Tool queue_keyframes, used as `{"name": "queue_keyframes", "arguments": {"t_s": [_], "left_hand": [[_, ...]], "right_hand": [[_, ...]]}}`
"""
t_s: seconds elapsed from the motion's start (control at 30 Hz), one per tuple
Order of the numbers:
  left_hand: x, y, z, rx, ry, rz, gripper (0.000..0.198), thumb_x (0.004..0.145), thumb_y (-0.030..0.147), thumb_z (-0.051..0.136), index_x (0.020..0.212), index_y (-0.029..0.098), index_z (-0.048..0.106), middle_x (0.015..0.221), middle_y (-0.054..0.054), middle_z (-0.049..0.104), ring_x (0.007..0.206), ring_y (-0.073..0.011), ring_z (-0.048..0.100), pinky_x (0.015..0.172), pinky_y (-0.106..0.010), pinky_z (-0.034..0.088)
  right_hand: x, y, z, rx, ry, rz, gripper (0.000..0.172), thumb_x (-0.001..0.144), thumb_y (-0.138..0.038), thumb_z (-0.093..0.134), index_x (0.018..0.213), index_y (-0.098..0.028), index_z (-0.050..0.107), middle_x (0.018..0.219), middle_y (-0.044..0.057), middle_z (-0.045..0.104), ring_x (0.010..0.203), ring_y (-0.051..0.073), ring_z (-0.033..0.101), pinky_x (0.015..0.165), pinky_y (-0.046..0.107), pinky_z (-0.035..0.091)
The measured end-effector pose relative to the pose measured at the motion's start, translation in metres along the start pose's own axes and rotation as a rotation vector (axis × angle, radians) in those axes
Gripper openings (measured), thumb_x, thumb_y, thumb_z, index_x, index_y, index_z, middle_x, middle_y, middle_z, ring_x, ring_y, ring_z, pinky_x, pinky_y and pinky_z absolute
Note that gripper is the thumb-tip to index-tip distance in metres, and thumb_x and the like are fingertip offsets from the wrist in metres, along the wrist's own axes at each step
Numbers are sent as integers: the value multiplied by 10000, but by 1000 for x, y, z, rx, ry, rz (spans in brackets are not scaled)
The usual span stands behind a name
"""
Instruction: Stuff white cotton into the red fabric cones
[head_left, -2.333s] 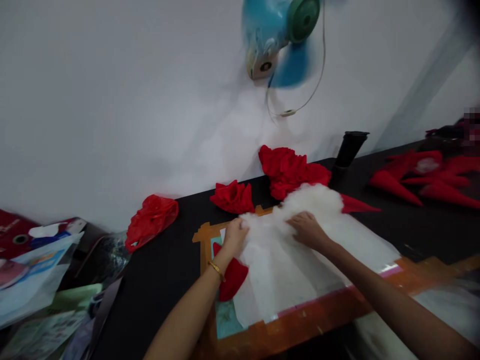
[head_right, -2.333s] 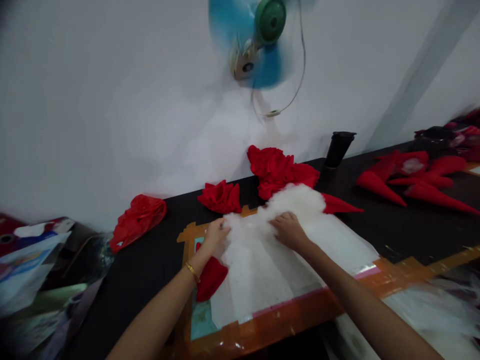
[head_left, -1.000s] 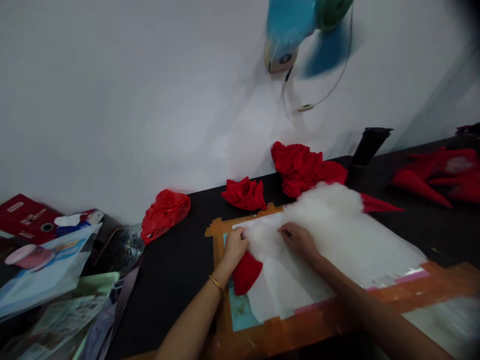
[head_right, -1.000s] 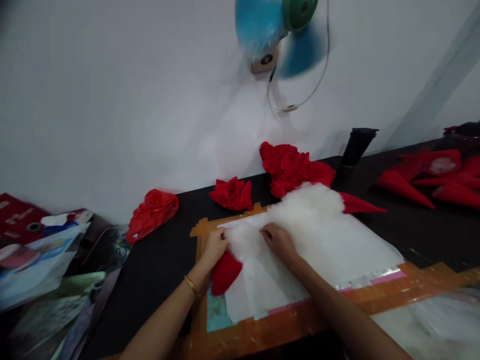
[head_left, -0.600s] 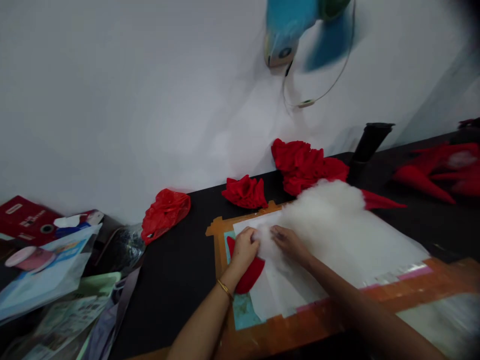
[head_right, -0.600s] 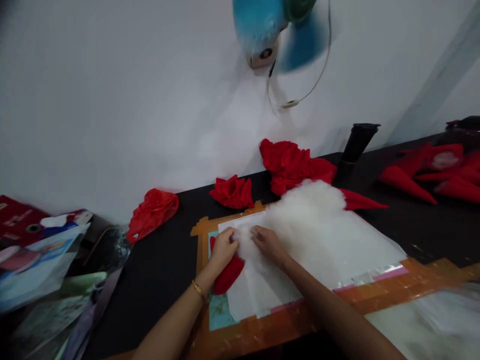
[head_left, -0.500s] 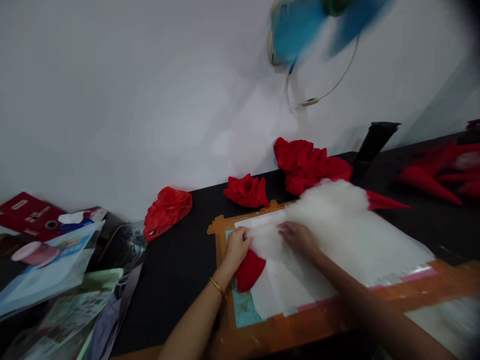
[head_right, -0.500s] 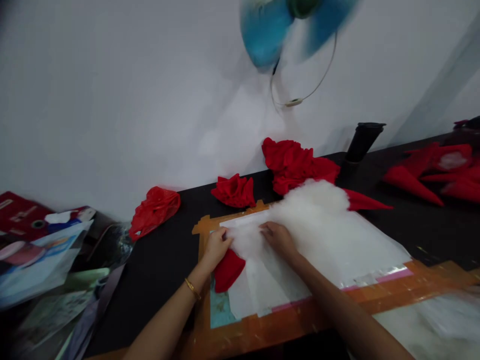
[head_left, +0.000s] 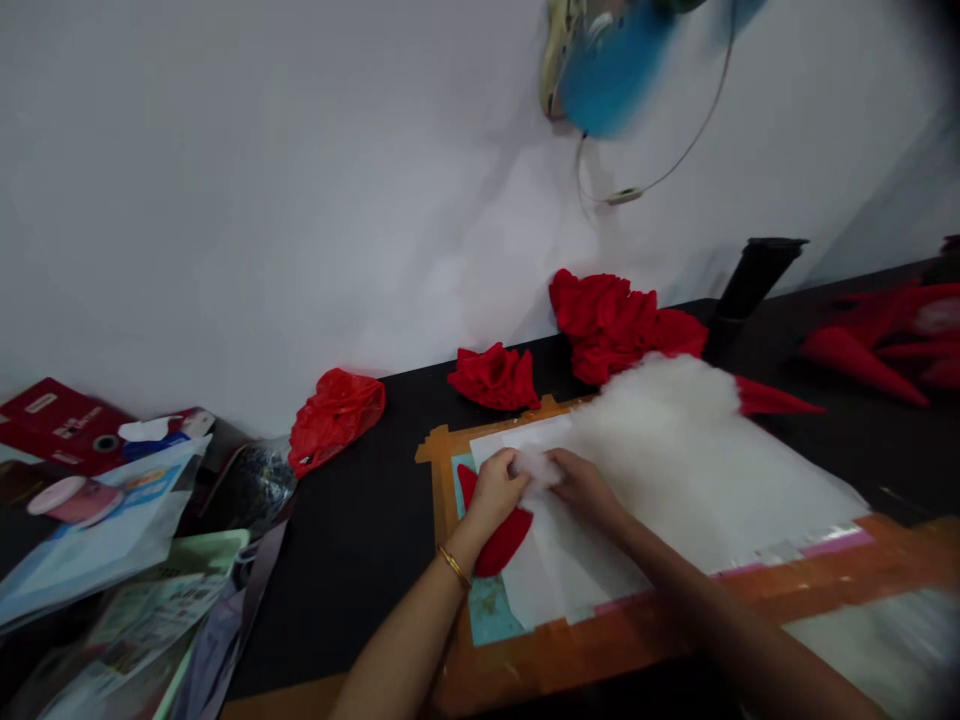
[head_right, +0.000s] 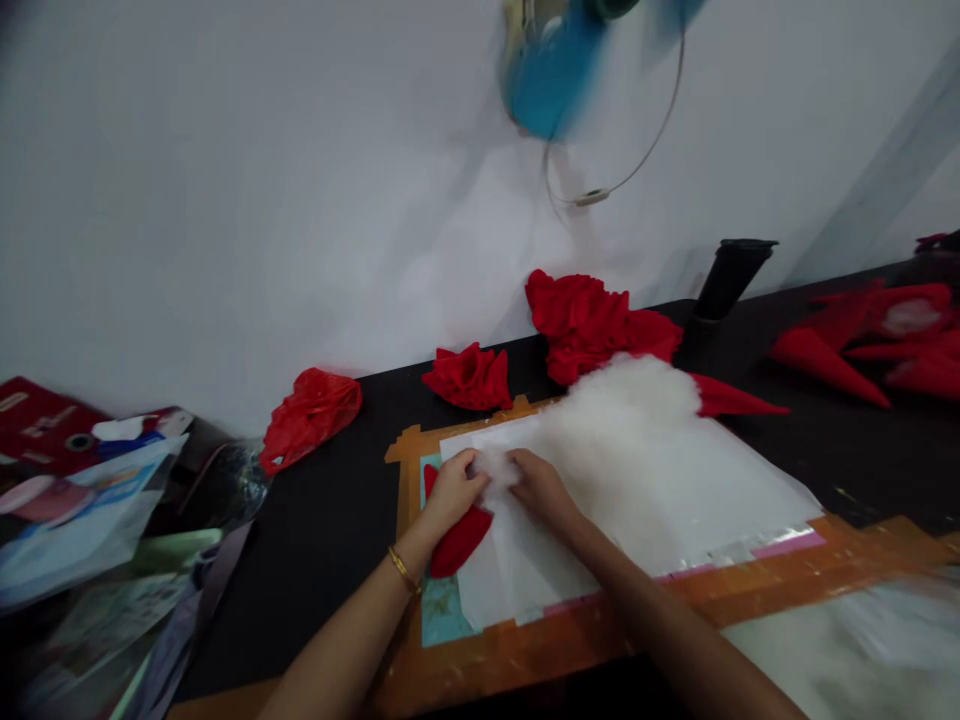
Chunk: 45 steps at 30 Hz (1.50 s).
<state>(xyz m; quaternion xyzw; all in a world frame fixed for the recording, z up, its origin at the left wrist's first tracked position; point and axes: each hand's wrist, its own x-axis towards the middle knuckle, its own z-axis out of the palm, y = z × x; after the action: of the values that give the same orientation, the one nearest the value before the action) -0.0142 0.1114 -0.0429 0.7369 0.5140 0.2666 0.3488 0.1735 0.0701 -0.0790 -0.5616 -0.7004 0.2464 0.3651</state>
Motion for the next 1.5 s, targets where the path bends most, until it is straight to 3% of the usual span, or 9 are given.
{"name": "queue_keyframes", "arguments": {"t_s": [0.17, 0.3, 0.37, 0.5, 0.63, 0.7, 1.13, 1.33, 1.5], "left_hand": [[-1, -8, -30, 23, -49, 10, 149, 675, 79, 632, 802, 158, 635, 765, 16, 605, 712, -142, 524, 699, -260, 410], [-2, -3, -44, -7, -116, 55, 556, 670, 213, 764, 1194, 153, 588, 1090, -74, 650, 886, -170, 588, 775, -268, 455], [2, 3, -42, -8, -125, 67, 547, 751, 264, 707, 1262, 149, 548, 1135, -94, 637, 913, -171, 593, 787, -271, 464], [17, 12, -21, 44, -206, 111, 489, 741, 209, 675, 1220, 168, 589, 997, -44, 661, 803, -161, 598, 733, -266, 473], [22, 17, 7, 159, -275, 177, 222, 646, 84, 650, 848, 171, 677, 819, -25, 640, 779, -191, 578, 768, -298, 462], [20, 17, 15, 216, -270, 190, 138, 639, 61, 614, 708, 180, 629, 797, -37, 615, 797, -205, 569, 796, -314, 452], [-2, -5, -26, 330, -163, 166, 188, 668, 25, 510, 733, 194, 564, 960, -71, 582, 899, -214, 567, 849, -329, 454], [-8, 6, -17, 214, -209, 234, 501, 661, 159, 690, 1155, 169, 600, 1297, -124, 569, 1170, -272, 541, 996, -350, 420], [3, 17, 4, 138, -215, 171, 143, 747, 164, 591, 834, 162, 704, 869, -76, 721, 840, -234, 653, 790, -317, 490]], "right_hand": [[-1, 10, -20, -24, 21, 21, 316, 635, -57, 488, 879, -211, 618, 933, 51, 693, 899, 243, 641, 836, 395, 515], [-12, 6, -29, -25, -18, -35, 432, 677, -139, 622, 1101, -220, 599, 1155, 83, 653, 1104, 276, 586, 961, 422, 468], [-16, 5, -32, -9, -17, -32, 595, 728, -249, 672, 1294, -220, 491, 1270, 101, 609, 1168, 278, 560, 993, 430, 451], [-8, 4, -28, -70, -32, 112, 659, 778, -309, 658, 1380, -180, 422, 1100, 106, 700, 962, 261, 656, 836, 385, 509], [3, 3, -14, -151, -58, 111, 109, 731, -140, 584, 803, -181, 655, 769, 65, 706, 716, 210, 644, 692, 301, 469], [3, 3, -11, -163, -51, 92, 117, 728, -118, 543, 661, -194, 603, 694, 46, 678, 657, 184, 610, 654, 281, 444], [-13, 13, -33, -115, 64, 10, 139, 848, -282, 499, 827, -203, 612, 977, 102, 666, 871, 241, 634, 789, 369, 503], [-13, 3, -20, -99, 34, 47, 165, 849, -233, 482, 932, -208, 622, 900, 96, 707, 791, 250, 652, 727, 368, 497], [-6, -2, -10, -82, 11, 61, 103, 852, -284, 479, 835, -232, 566, 723, 26, 671, 652, 206, 623, 613, 309, 458]]}}
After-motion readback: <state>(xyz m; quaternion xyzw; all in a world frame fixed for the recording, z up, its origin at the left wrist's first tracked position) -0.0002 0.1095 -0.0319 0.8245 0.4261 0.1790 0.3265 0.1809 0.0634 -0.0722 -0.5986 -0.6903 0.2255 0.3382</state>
